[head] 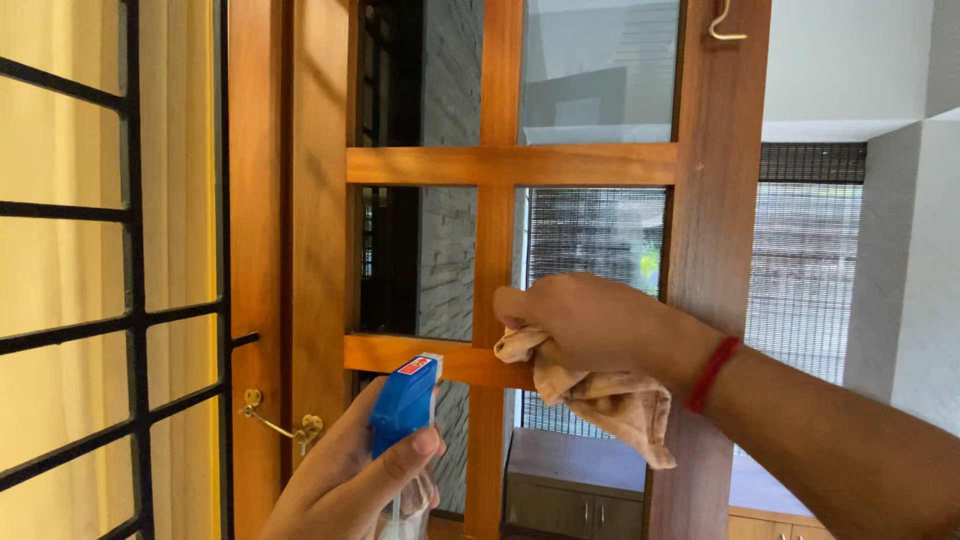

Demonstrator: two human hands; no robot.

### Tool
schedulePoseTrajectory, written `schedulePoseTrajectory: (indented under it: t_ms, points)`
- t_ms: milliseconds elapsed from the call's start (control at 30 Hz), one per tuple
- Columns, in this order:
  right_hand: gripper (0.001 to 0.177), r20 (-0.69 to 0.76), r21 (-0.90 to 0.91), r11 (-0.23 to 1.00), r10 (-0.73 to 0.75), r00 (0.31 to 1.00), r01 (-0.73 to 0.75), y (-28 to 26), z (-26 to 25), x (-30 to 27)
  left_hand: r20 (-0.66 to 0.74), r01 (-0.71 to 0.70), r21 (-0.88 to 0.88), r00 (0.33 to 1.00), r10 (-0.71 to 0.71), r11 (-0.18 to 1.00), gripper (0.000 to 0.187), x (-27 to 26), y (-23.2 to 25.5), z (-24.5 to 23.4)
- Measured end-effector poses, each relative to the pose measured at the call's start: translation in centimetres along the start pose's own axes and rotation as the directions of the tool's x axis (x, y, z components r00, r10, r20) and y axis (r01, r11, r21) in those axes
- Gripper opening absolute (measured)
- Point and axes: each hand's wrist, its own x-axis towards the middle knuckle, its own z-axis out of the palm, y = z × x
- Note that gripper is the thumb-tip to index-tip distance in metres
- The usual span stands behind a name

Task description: The person cleans a multi-pane glass door by spraying cleaner from a bottle and wiping the panes with a cloth.

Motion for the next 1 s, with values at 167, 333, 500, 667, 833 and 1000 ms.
schedulePoseTrajectory:
  t_ms: [167,333,500,667,833,1000]
  points:
    - [0.018,0.191,0.073,0.978,0.179,0.965,-0.196,0.6,-0.2,-2.6,-0.011,-0.041,-0.019,0.999,0.040,0.999,0.064,-0.6,0.9,0.7]
    - [0.035,0.438,-0.468,0.857,0.435,0.786,-0.214,1.0,-3.9,-6.5,0.007,-0.044,-0.047,0.999,0.044,0.998,0.065,-0.4,1.5,2.6]
    - [0.027,0.130,-0.464,0.874,0.228,0.965,-0.143,3.3,-3.6,-7.1,0.042,-0.049,0.012,0.998,0.049,0.999,0.069,1.2,1.7,4.0]
    - [0.045,-0.199,-0.569,0.776,0.192,0.961,-0.273,7.6,-5.8,-5.5,0.031,-0.008,0.103,1.000,0.005,0.995,0.076,1.7,0.5,3.2]
    - [0.028,0.004,-0.431,0.902,0.005,1.000,-0.003,7.7,0.0,-5.9,0.014,0.039,0.178,0.999,-0.042,0.983,0.084,1.5,-0.6,0.8]
    - [0.048,-0.040,-0.459,0.881,-0.150,0.988,0.115,9.6,0.6,-5.4,-0.098,0.125,0.140,0.989,-0.112,0.982,0.088,1.6,-0.3,0.6]
